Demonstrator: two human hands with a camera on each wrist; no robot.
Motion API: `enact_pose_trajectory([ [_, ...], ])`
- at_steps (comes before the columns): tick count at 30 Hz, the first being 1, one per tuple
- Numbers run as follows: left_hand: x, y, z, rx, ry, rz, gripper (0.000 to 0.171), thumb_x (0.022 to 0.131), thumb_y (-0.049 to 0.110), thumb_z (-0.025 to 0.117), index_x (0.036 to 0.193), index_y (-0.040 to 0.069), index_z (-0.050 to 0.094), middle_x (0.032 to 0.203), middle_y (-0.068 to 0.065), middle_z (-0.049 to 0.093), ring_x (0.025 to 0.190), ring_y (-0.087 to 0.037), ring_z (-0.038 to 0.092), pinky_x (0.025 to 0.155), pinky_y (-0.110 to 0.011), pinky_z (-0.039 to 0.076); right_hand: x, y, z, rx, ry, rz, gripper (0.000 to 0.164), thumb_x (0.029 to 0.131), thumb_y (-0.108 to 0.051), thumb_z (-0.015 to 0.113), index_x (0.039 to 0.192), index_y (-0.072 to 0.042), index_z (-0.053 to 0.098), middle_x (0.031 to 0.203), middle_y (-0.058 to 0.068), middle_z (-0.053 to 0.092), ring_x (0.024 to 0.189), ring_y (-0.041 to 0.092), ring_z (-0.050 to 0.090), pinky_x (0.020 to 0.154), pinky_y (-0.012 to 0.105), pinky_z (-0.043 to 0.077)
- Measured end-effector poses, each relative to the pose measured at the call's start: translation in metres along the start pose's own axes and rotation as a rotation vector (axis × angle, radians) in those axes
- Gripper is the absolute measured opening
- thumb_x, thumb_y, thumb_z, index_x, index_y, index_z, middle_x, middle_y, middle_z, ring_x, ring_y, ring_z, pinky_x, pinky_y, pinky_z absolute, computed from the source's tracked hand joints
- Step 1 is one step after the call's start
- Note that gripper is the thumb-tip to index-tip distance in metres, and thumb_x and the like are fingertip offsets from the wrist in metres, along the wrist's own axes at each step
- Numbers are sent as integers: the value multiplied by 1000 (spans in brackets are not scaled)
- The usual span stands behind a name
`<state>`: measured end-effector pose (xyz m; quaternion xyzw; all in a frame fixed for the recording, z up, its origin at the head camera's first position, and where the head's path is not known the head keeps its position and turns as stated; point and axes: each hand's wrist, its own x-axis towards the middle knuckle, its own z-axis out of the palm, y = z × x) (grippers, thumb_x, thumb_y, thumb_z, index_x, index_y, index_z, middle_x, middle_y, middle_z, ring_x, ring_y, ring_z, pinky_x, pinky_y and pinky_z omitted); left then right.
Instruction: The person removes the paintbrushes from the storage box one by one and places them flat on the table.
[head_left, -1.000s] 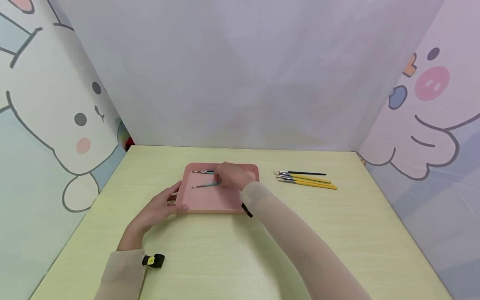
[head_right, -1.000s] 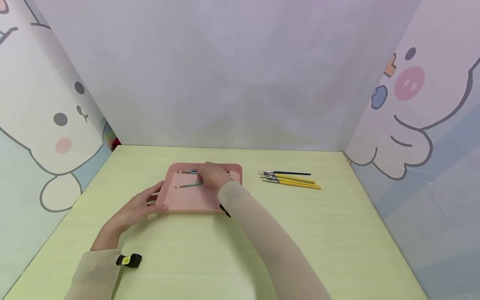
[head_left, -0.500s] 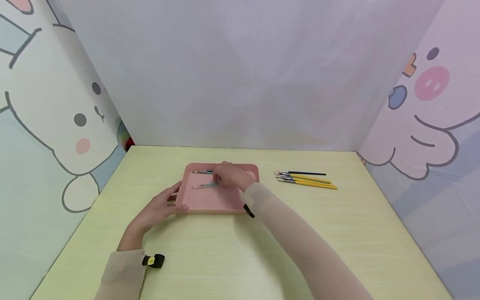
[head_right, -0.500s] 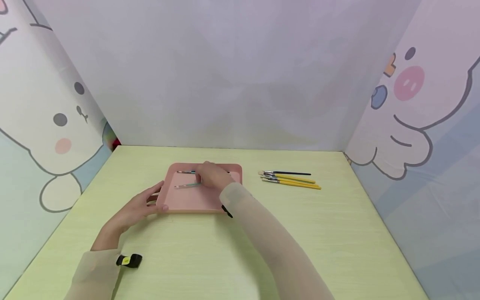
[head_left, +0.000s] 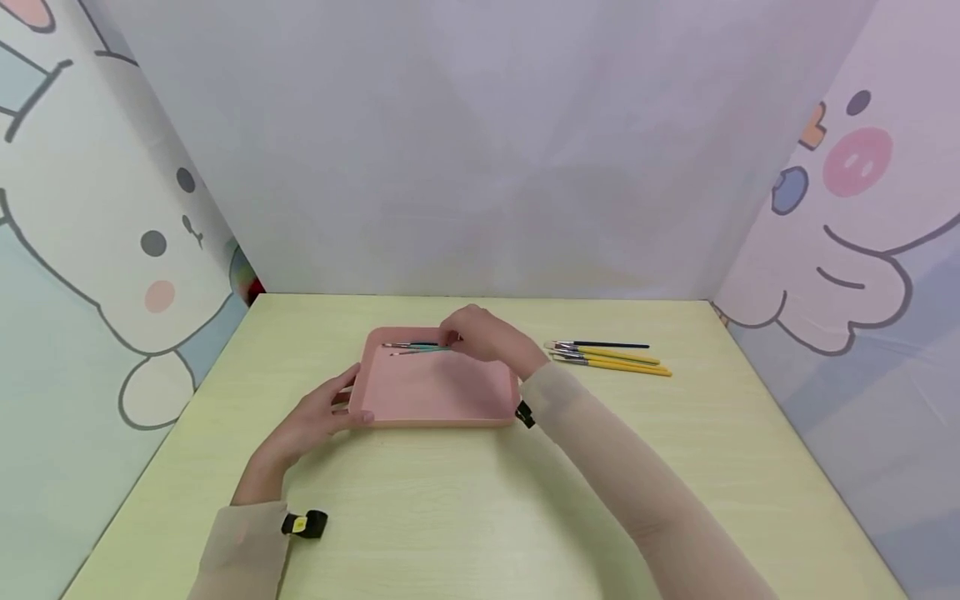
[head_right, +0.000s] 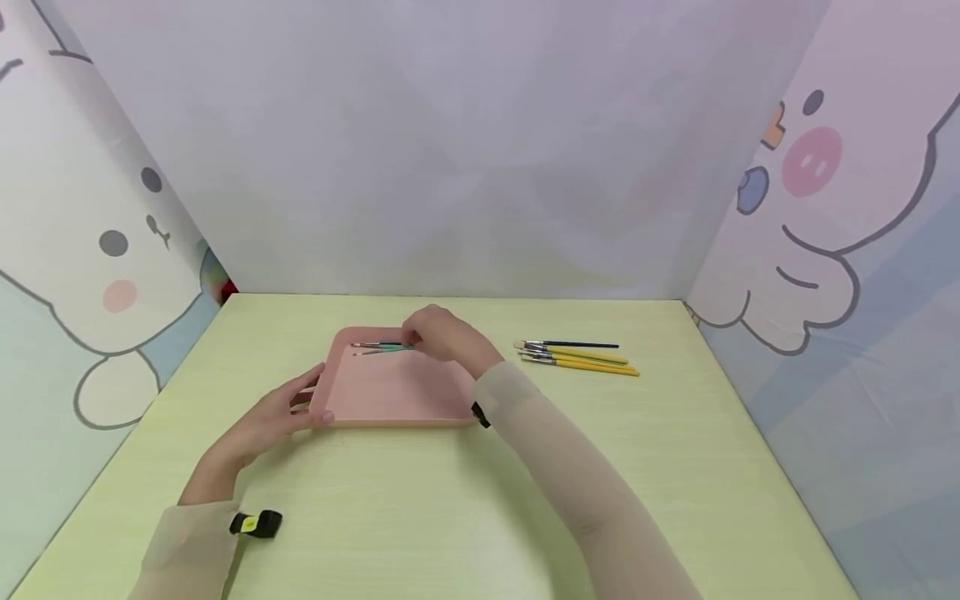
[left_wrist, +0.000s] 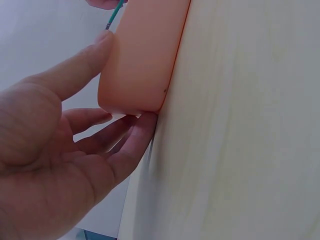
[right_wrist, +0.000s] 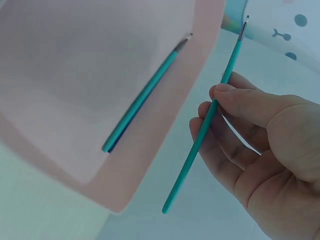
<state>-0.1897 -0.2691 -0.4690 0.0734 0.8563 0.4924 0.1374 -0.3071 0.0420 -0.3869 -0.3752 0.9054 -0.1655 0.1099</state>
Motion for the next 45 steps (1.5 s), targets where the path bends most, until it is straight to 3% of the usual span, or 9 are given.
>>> enact_pose_trajectory([
  [11,-2,-2,-1,16,1,0,95,99,34,79,172,20,20,166,-19,39,148,-45,43,113,-64,45,-35,23,-21,34,113,-58,19,102,-1,69,114,-10,80,113,8,77,97,18,68,89,33,58],
  [18,-2,0,-2,9,0,7,96,98,34,79,172,20,20,167,-18,38,149,-44,42,113,-63,45,-64,39,-33,58,170,0,20,102,-1,69,114,-12,81,111,1,76,101,19,69,89,37,59],
  [25,-2,-1,-2,11,-3,1,95,99,33,79,172,20,19,167,-18,38,150,-45,41,114,-63,44,-91,55,-40,67,192,55,21,102,0,68,116,-9,80,111,4,77,99,21,69,89,40,59],
  [35,-2,-2,-2,-4,-2,14,95,98,33,79,172,19,20,167,-18,38,149,-44,42,113,-62,45,-130,93,-32,87,237,103,21,97,3,72,112,-9,80,104,0,76,93,17,70,84,38,60],
  [45,0,0,-1,15,3,4,94,99,33,78,172,20,20,166,-18,39,148,-44,43,113,-62,46,-164,126,-17,85,231,149,21,96,7,72,111,-5,80,105,10,78,91,19,69,83,41,59],
])
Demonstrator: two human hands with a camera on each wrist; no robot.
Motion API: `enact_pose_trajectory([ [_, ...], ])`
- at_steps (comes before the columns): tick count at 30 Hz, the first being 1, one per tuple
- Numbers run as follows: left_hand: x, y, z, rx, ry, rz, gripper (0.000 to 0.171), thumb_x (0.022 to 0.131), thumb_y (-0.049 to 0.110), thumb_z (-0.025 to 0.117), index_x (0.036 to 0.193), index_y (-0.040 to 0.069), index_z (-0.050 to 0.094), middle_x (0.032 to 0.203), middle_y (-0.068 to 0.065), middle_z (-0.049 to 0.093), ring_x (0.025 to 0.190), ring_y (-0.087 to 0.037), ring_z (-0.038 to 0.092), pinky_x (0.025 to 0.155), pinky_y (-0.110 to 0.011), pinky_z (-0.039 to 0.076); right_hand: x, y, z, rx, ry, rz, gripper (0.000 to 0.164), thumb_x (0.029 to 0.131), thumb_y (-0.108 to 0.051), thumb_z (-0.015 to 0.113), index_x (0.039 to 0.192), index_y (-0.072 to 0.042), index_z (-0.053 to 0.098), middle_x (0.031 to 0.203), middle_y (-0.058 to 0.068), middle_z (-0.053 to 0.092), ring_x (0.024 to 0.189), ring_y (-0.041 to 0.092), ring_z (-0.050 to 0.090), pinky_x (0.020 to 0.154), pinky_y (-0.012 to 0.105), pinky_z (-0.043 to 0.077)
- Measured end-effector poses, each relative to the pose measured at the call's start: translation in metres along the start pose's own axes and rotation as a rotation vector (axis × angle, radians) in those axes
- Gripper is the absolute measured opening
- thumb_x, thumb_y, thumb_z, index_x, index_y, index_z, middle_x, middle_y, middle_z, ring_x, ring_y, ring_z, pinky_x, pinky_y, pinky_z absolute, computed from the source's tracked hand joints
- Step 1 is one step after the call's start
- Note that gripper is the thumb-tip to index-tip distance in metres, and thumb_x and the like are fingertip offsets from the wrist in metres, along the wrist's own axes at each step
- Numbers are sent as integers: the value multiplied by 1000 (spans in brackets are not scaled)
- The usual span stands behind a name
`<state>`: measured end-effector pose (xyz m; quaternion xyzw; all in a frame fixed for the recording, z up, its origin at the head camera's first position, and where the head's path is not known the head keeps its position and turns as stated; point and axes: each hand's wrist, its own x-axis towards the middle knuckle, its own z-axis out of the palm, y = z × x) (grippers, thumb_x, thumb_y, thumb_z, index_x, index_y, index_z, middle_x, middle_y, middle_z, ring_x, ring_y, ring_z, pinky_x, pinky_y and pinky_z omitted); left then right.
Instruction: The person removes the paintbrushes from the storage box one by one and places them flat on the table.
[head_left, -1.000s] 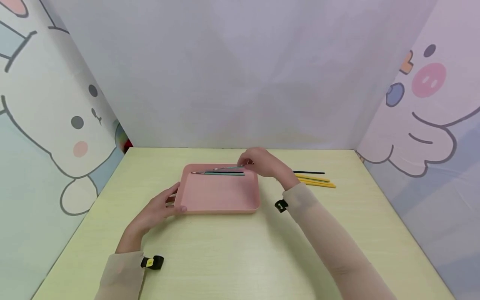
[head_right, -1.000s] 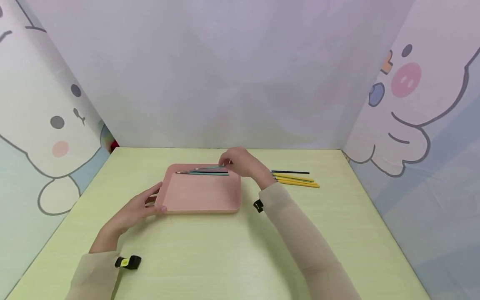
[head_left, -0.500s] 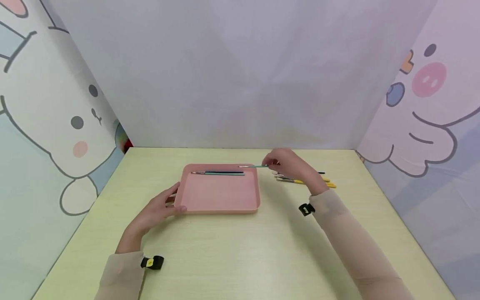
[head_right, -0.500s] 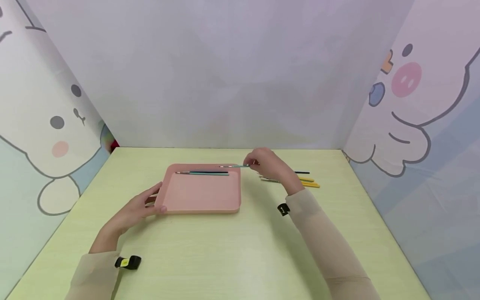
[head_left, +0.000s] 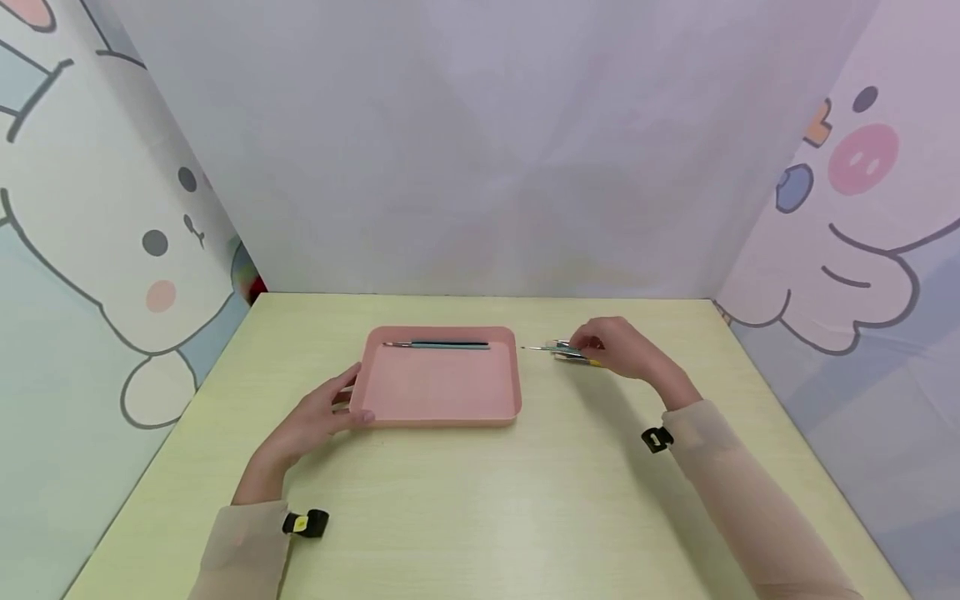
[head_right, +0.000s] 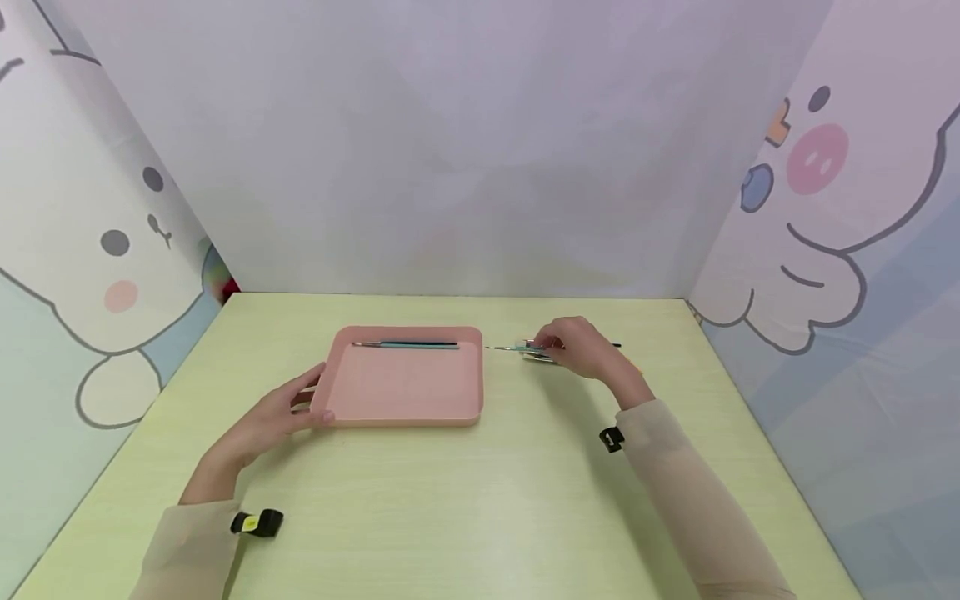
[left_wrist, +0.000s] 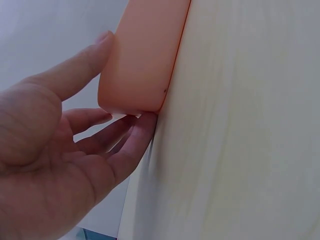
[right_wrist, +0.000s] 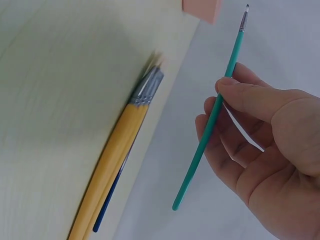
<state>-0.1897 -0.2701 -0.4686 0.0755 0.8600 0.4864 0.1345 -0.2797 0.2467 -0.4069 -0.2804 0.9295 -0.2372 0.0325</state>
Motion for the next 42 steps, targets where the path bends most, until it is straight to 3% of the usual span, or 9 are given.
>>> enact_pose_trajectory([
  [13,1,-2,-1,-19,-5,17,96,98,33,80,171,17,21,167,-16,39,148,-42,44,114,-59,45,-27,33,8,-61,3,-7,19,94,9,73,110,0,80,106,12,79,99,32,74,87,49,61],
  [21,1,0,-1,-26,-10,4,95,98,31,79,172,18,21,167,-16,39,148,-42,44,114,-59,45,-34,50,14,-96,-1,12,19,93,9,73,105,-3,81,103,7,79,98,30,73,90,52,59],
  [27,1,0,0,-16,-6,1,95,99,31,79,172,18,20,167,-16,39,148,-42,43,114,-60,45,-37,61,19,-102,-10,30,19,91,11,75,103,-4,80,100,7,78,90,25,70,84,47,59],
  [42,-1,1,0,-25,-1,11,93,99,29,79,172,18,21,165,-17,40,147,-43,45,113,-60,46,-36,55,20,-163,-15,78,19,91,10,76,103,-4,80,95,6,74,84,20,63,80,44,57],
])
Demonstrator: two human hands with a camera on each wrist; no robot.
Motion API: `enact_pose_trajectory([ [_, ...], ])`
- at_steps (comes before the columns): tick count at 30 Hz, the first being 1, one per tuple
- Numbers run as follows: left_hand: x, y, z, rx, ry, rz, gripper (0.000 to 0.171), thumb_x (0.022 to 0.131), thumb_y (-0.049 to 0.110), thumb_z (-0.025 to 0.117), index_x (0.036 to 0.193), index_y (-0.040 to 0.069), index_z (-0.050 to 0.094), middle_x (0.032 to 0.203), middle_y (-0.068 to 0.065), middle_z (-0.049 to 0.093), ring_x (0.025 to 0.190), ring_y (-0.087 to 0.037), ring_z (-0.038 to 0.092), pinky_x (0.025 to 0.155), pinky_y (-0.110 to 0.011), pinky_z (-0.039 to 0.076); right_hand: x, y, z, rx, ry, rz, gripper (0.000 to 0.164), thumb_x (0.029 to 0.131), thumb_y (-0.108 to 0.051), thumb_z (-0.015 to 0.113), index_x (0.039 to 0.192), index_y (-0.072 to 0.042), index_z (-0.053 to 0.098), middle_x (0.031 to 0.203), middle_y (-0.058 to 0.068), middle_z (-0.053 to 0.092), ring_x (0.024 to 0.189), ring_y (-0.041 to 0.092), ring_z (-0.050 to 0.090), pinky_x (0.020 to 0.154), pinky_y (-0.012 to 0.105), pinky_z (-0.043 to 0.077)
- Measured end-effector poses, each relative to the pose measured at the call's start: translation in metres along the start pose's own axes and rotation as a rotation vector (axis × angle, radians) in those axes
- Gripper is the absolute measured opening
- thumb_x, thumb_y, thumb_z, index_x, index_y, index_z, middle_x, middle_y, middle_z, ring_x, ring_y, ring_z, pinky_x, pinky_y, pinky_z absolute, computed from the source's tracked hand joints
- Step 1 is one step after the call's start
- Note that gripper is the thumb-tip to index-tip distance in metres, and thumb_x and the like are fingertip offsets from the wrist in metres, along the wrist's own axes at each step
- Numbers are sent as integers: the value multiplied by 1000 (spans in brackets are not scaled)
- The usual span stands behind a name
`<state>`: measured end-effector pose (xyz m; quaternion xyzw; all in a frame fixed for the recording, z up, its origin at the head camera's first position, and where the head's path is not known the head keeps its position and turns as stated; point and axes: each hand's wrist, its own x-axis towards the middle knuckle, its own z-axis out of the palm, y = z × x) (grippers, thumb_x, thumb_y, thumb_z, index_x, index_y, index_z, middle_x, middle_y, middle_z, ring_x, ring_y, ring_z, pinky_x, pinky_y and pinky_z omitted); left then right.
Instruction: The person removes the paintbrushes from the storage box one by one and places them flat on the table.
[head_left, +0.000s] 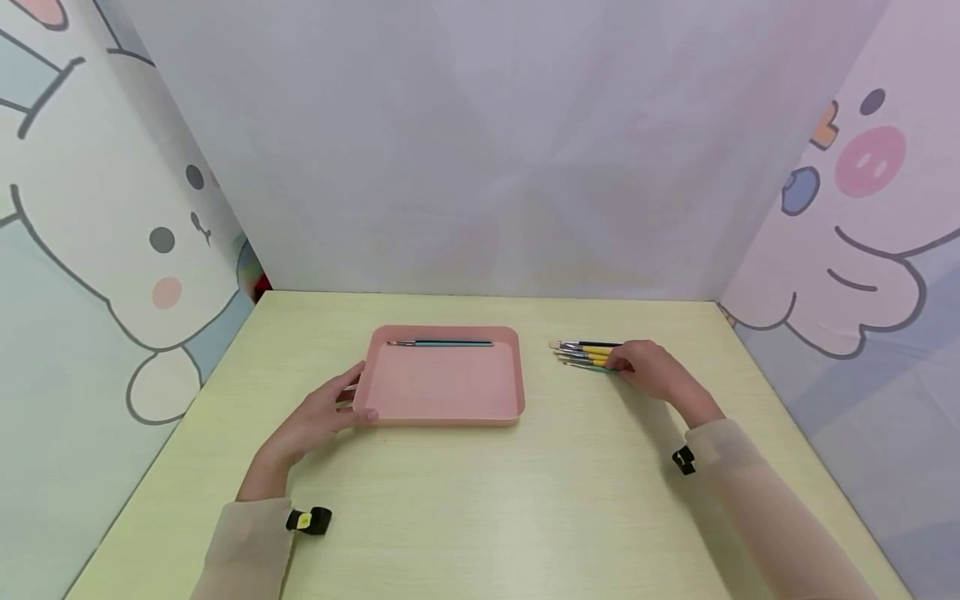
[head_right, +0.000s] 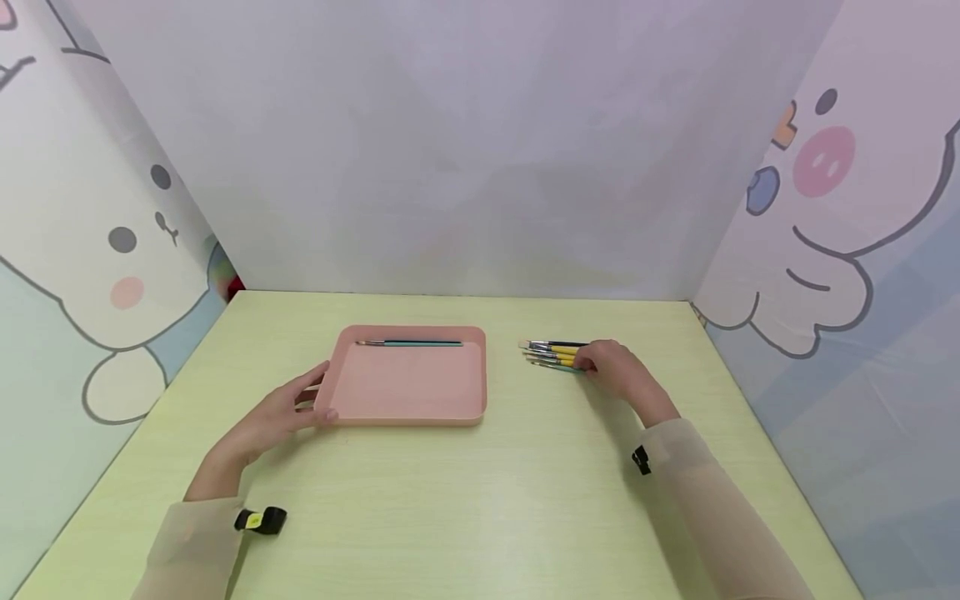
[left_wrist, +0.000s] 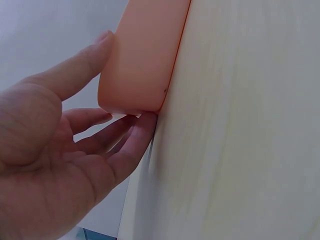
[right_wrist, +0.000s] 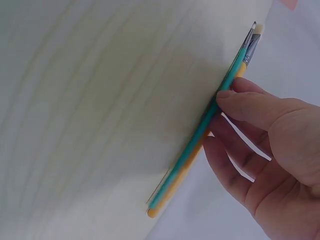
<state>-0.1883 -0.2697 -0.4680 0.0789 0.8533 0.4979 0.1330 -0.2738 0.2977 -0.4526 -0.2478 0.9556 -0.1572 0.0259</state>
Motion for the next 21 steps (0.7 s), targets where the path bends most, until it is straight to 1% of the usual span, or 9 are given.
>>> enact_pose_trajectory([
  [7,0,0,0,1,-1,0,93,99,29,79,172,18,21,165,-17,41,147,-43,45,113,-60,46,-2,-2,-4,-31,31,-21,22,89,13,74,103,-4,80,95,5,74,85,21,65,80,45,58],
  [11,0,1,0,7,-1,-4,94,99,30,79,172,17,21,166,-18,40,148,-43,44,113,-61,45,0,-5,-7,-37,43,-27,20,90,10,76,104,-3,80,96,7,74,85,22,67,80,45,59],
  [15,0,0,0,9,-4,-3,94,99,31,79,172,18,21,166,-18,40,148,-44,43,114,-62,45,8,-13,-12,-10,52,-43,20,91,7,78,109,-1,79,101,11,76,89,26,70,82,47,60],
  [21,0,0,-1,-2,-4,0,94,99,30,79,172,19,21,167,-16,39,148,-43,43,115,-61,44,26,-36,-21,34,63,-114,23,92,2,80,114,-1,77,108,13,76,95,29,72,84,48,61],
])
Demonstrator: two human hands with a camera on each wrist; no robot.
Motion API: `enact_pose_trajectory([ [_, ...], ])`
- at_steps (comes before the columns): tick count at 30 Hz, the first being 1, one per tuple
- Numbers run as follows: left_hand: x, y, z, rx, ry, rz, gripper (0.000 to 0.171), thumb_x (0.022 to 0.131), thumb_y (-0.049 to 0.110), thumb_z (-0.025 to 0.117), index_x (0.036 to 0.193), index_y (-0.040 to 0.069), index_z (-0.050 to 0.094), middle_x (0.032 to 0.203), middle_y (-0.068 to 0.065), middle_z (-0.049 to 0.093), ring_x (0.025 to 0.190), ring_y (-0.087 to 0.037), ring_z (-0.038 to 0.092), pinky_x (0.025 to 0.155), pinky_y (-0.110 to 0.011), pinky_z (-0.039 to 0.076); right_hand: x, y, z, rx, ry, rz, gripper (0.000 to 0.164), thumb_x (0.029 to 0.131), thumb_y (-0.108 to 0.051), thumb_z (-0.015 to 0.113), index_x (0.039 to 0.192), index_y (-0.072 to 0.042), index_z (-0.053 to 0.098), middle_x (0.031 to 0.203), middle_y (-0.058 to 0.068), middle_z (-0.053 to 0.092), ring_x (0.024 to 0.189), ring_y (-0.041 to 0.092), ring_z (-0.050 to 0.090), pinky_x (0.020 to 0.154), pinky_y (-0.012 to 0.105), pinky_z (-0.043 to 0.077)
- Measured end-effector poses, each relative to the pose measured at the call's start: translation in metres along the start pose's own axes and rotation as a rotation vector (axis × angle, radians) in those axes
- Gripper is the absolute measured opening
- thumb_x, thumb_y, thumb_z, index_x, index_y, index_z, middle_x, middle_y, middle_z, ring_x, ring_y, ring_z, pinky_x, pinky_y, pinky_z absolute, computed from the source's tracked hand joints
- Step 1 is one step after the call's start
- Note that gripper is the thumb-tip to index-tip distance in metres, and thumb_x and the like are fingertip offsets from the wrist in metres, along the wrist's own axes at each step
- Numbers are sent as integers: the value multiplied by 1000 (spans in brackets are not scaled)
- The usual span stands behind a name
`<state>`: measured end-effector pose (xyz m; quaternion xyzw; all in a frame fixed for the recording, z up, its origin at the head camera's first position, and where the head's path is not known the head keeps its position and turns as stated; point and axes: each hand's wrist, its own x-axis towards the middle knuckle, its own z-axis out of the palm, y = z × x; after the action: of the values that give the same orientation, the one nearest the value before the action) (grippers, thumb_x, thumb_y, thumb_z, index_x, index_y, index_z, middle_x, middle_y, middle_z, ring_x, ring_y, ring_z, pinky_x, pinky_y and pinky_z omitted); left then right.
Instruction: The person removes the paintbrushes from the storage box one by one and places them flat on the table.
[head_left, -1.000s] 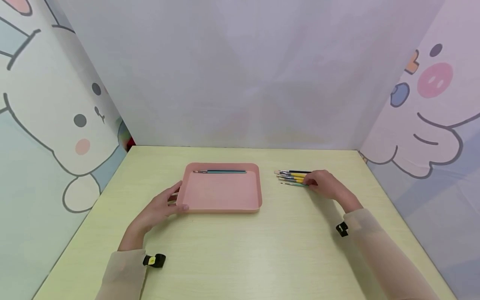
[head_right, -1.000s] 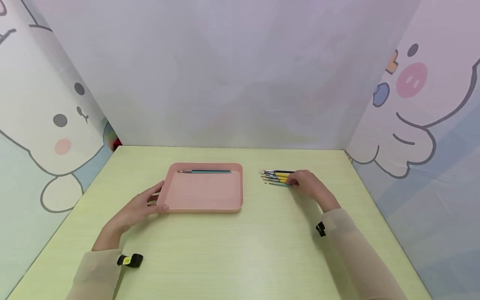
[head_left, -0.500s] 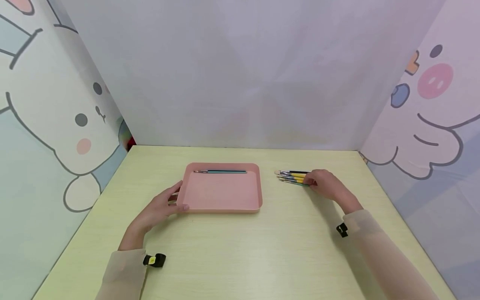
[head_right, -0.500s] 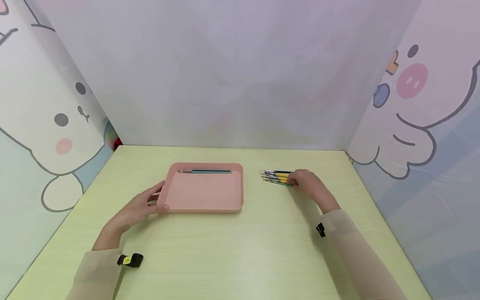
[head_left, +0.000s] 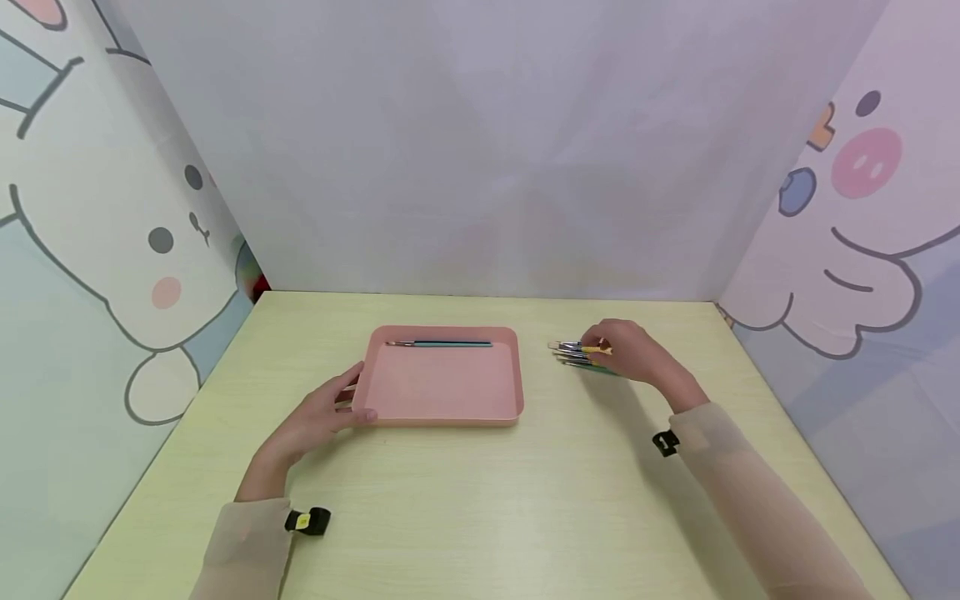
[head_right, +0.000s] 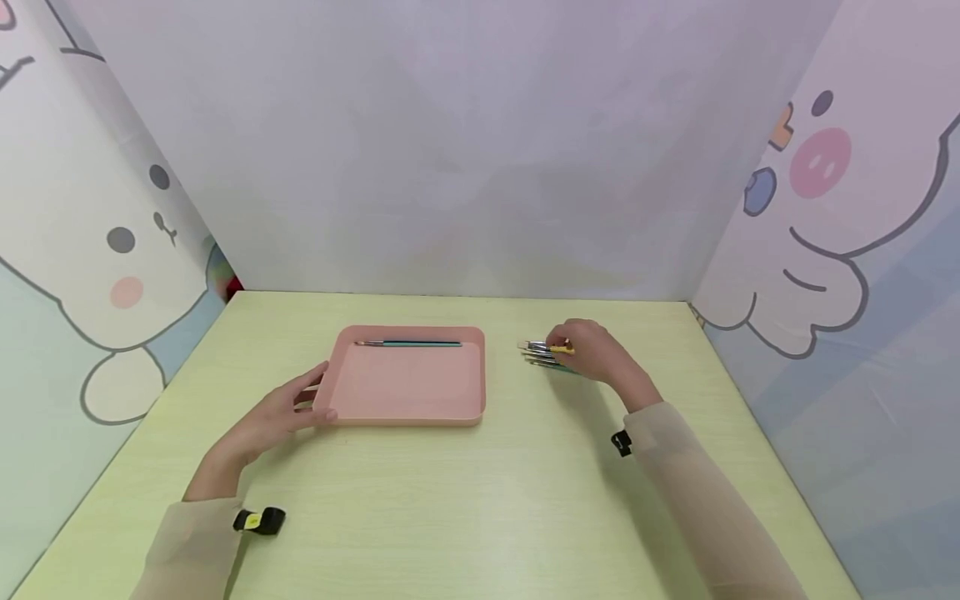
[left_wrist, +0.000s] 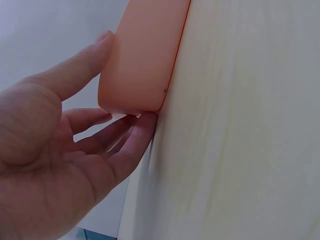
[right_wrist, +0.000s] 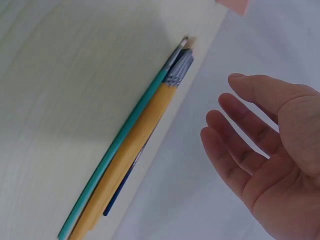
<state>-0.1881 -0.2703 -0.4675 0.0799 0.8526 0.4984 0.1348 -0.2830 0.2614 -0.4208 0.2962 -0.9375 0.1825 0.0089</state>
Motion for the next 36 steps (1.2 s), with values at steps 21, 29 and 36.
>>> enact_pose_trajectory([
  [21,1,-1,0,11,6,-11,95,98,34,79,172,20,21,166,-17,40,149,-43,43,114,-62,44,63,-68,-2,118,-7,-46,32,98,-11,76,129,-5,73,125,9,74,109,33,71,88,42,61],
  [29,2,-2,1,14,3,1,95,98,35,79,172,18,20,166,-18,40,148,-44,43,114,-62,45,90,-98,3,171,-44,-48,34,100,-12,76,133,-9,72,131,8,72,114,30,69,89,41,60],
  [36,2,-2,1,22,8,-8,96,98,34,79,172,18,20,165,-19,41,148,-45,43,114,-62,45,117,-123,12,166,-109,-67,38,101,-13,73,139,-9,69,131,9,71,117,30,69,96,40,58],
])
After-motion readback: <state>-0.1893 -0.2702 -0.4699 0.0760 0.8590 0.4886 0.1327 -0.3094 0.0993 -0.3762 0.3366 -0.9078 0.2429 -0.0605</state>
